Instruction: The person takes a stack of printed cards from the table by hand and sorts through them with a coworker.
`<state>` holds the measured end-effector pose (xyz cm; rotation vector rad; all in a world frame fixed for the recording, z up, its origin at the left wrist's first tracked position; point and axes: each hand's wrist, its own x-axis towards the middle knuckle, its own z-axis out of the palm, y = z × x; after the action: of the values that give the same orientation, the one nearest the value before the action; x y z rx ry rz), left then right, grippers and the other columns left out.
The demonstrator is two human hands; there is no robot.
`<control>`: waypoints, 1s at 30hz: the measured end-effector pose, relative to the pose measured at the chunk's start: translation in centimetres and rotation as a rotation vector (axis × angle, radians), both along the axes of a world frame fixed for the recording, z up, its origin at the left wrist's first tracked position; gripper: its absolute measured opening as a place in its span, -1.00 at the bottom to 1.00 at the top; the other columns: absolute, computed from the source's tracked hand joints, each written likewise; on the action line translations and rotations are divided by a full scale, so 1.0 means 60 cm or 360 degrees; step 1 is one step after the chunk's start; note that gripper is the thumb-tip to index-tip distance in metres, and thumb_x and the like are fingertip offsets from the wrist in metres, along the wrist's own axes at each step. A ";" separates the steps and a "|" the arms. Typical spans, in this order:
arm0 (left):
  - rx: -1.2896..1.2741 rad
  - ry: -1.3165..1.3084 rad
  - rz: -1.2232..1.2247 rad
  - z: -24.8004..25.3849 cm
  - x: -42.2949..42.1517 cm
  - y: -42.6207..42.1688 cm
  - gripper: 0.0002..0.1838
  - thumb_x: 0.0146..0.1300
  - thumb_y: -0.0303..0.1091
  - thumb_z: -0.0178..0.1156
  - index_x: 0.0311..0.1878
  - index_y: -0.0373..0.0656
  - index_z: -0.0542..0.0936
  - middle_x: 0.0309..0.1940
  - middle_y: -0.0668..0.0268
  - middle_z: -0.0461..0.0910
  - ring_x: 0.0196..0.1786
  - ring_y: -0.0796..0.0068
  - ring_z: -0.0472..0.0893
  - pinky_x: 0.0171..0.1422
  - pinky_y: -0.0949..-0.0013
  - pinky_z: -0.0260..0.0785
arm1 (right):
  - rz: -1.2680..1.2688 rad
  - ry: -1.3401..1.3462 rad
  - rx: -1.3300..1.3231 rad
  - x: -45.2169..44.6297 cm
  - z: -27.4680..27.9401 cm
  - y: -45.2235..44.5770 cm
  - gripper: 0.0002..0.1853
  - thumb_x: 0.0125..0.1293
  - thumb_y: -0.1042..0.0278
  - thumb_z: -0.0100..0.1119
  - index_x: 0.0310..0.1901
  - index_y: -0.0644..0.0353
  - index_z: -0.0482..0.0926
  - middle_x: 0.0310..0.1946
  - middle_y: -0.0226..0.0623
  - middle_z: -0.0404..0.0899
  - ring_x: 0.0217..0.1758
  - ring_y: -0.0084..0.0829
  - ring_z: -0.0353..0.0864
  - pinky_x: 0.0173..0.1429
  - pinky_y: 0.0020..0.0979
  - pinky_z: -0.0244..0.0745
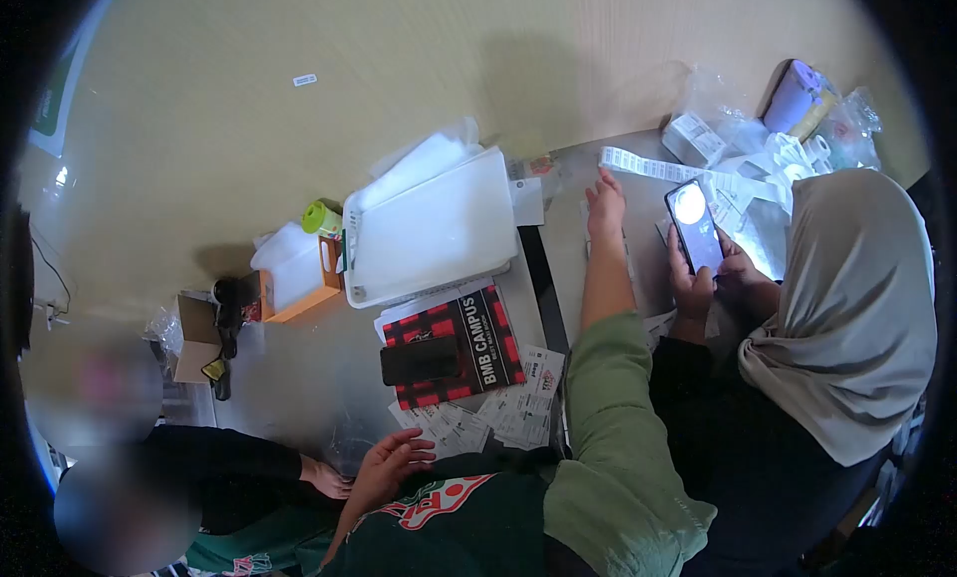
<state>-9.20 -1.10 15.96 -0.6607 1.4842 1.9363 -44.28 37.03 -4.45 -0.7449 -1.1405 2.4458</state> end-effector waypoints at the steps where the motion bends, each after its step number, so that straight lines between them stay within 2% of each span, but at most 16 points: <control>1: -0.0004 -0.0005 -0.0004 0.002 -0.003 0.002 -0.62 0.32 -0.37 -0.01 0.16 -0.31 0.31 -0.03 0.05 0.46 0.00 0.26 0.52 0.08 0.26 0.41 | -0.0038 0.0070 -0.0086 -0.021 -0.017 0.012 -0.57 0.23 0.48 -0.05 0.17 0.13 0.32 0.14 -0.21 0.31 0.17 -0.32 0.30 0.25 -0.16 0.14; 5: -0.0025 0.0007 0.0018 0.004 -0.009 0.002 -0.61 0.32 -0.36 0.01 0.16 -0.31 0.31 -0.02 0.06 0.45 0.01 0.27 0.51 0.09 0.27 0.40 | -0.0222 0.0102 -0.0371 -0.051 0.009 0.016 -0.52 0.28 0.41 -0.10 0.26 0.03 0.25 0.15 -0.29 0.29 0.21 -0.40 0.24 0.34 -0.15 -0.02; 6: -0.0030 0.0014 0.0043 0.002 -0.007 0.000 -0.61 0.32 -0.36 0.01 0.16 -0.31 0.31 -0.01 0.06 0.45 0.01 0.27 0.51 0.09 0.27 0.40 | -0.0197 0.0009 -0.0377 -0.047 0.034 0.014 -0.52 0.32 0.34 -0.14 0.30 -0.04 0.20 0.22 -0.33 0.22 0.31 -0.42 0.12 0.37 -0.15 -0.08; 8: -0.0036 0.0024 0.0048 0.003 -0.005 0.000 -0.61 0.32 -0.36 0.01 0.17 -0.30 0.30 -0.01 0.06 0.45 0.01 0.28 0.51 0.09 0.27 0.40 | -0.0102 0.0062 -0.0418 -0.072 -0.008 0.036 -0.51 0.32 0.31 -0.12 0.30 -0.04 0.20 0.33 -0.34 0.09 0.39 -0.41 0.00 0.39 -0.14 -0.14; 10: -0.0047 0.0052 0.0059 0.004 -0.003 -0.003 -0.60 0.32 -0.34 0.01 0.18 -0.29 0.30 0.00 0.08 0.45 0.01 0.31 0.50 0.09 0.29 0.39 | 0.0026 0.0031 -0.0152 -0.064 0.005 0.036 -0.49 0.28 0.26 -0.05 0.29 -0.05 0.23 0.31 -0.40 0.15 0.36 -0.42 0.06 0.37 -0.12 -0.12; 11: -0.0049 0.0067 0.0053 0.001 -0.001 -0.005 -0.59 0.32 -0.34 0.01 0.18 -0.28 0.30 0.00 0.08 0.45 0.01 0.32 0.50 0.10 0.31 0.39 | 0.0109 0.0140 0.0122 -0.063 -0.006 0.037 -0.47 0.24 0.22 0.02 0.27 -0.03 0.26 0.27 -0.43 0.22 0.35 -0.42 0.07 0.36 -0.10 -0.11; 12: -0.0053 0.0081 0.0054 -0.003 0.002 -0.006 -0.59 0.33 -0.33 0.01 0.19 -0.28 0.30 0.00 0.09 0.45 0.01 0.34 0.50 0.10 0.32 0.38 | 0.0140 0.0257 0.0195 -0.044 0.028 0.024 -0.46 0.23 0.24 0.03 0.27 0.04 0.26 0.26 -0.46 0.24 0.38 -0.42 0.02 0.36 -0.02 -0.14; 13: -0.0060 0.0092 0.0056 -0.002 0.005 -0.006 -0.59 0.33 -0.32 0.01 0.19 -0.27 0.30 0.00 0.10 0.46 0.01 0.35 0.50 0.10 0.34 0.38 | 0.0097 0.0191 0.0267 -0.048 0.046 0.018 -0.51 0.25 0.27 0.02 0.23 0.11 0.31 0.24 -0.39 0.29 0.34 -0.40 0.14 0.34 -0.08 0.00; 15: -0.0070 0.0178 0.0066 0.008 0.017 -0.004 -0.59 0.33 -0.31 0.00 0.20 -0.26 0.30 0.01 0.13 0.46 0.01 0.38 0.50 0.10 0.36 0.37 | 0.0302 0.0323 0.0597 -0.039 0.102 -0.002 -0.59 0.27 0.34 -0.01 0.16 0.17 0.40 0.17 -0.30 0.37 0.23 -0.39 0.31 0.27 -0.28 0.17; 17: -0.0050 0.0247 0.0034 0.004 0.025 -0.003 -0.59 0.34 -0.30 0.00 0.19 -0.25 0.31 -0.01 0.17 0.47 0.01 0.42 0.50 0.09 0.39 0.37 | 0.0231 0.0552 0.0803 -0.043 0.126 -0.026 -0.65 0.28 0.41 -0.03 0.10 0.21 0.46 0.12 -0.24 0.42 0.15 -0.40 0.40 0.22 -0.45 0.24; 20: -0.0051 0.0355 0.0037 0.000 0.042 -0.006 -0.62 0.35 -0.30 -0.02 0.18 -0.23 0.33 -0.04 0.23 0.49 -0.02 0.48 0.51 0.05 0.44 0.37 | 0.0456 0.0539 0.0871 0.012 0.229 -0.119 -0.64 0.28 0.50 -0.05 0.12 0.23 0.43 0.11 -0.26 0.42 0.16 -0.45 0.37 0.22 -0.44 0.24; 22: -0.0011 0.0404 0.0091 -0.001 0.053 -0.011 -0.62 0.35 -0.30 -0.02 0.18 -0.23 0.33 -0.05 0.22 0.49 -0.03 0.48 0.51 0.05 0.44 0.37 | 0.0385 0.0781 0.1378 0.031 0.255 -0.180 -0.66 0.28 0.48 -0.02 0.11 0.24 0.43 0.11 -0.28 0.42 0.15 -0.43 0.38 0.20 -0.45 0.26; 25: -0.0034 0.0467 0.0141 0.012 0.063 -0.013 -0.64 0.37 -0.33 -0.05 0.18 -0.24 0.33 -0.04 0.18 0.49 -0.03 0.44 0.52 0.09 0.39 0.37 | 0.0568 0.0998 0.1553 0.119 0.315 -0.309 -0.67 0.27 0.48 0.03 0.08 0.16 0.46 0.07 -0.31 0.46 0.07 -0.47 0.43 0.16 -0.46 0.30; 26: -0.0052 0.0486 0.0149 0.018 0.065 -0.016 -0.64 0.37 -0.34 -0.07 0.18 -0.25 0.33 -0.04 0.17 0.49 -0.03 0.42 0.52 0.11 0.37 0.37 | 0.0780 0.1024 0.1231 0.157 0.327 -0.357 -0.68 0.26 0.49 0.04 0.07 0.15 0.47 0.02 -0.33 0.48 -0.03 -0.50 0.44 0.14 -0.48 0.30; 27: -0.0021 0.0516 0.0195 0.020 0.068 -0.020 -0.65 0.37 -0.33 -0.07 0.17 -0.25 0.33 -0.04 0.17 0.49 -0.04 0.41 0.52 0.11 0.36 0.37 | 0.0904 0.1145 0.1402 0.211 0.365 -0.394 -0.68 0.26 0.48 0.06 0.06 0.17 0.47 -0.01 -0.34 0.48 -0.10 -0.53 0.44 0.12 -0.50 0.30; 30: 0.0118 0.0618 0.0349 0.026 0.079 -0.039 -0.66 0.38 -0.31 -0.08 0.14 -0.25 0.35 -0.07 0.17 0.50 -0.06 0.41 0.54 0.08 0.34 0.39 | 0.1809 0.1088 0.0572 0.316 0.391 -0.459 -0.69 0.30 0.49 -0.04 0.07 0.23 0.44 -0.01 -0.37 0.47 -0.05 -0.58 0.47 0.10 -0.55 0.29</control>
<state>-4.43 -3.46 17.50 -0.4449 1.6098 2.3808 -25.34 9.49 18.99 1.0713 -1.8703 2.6842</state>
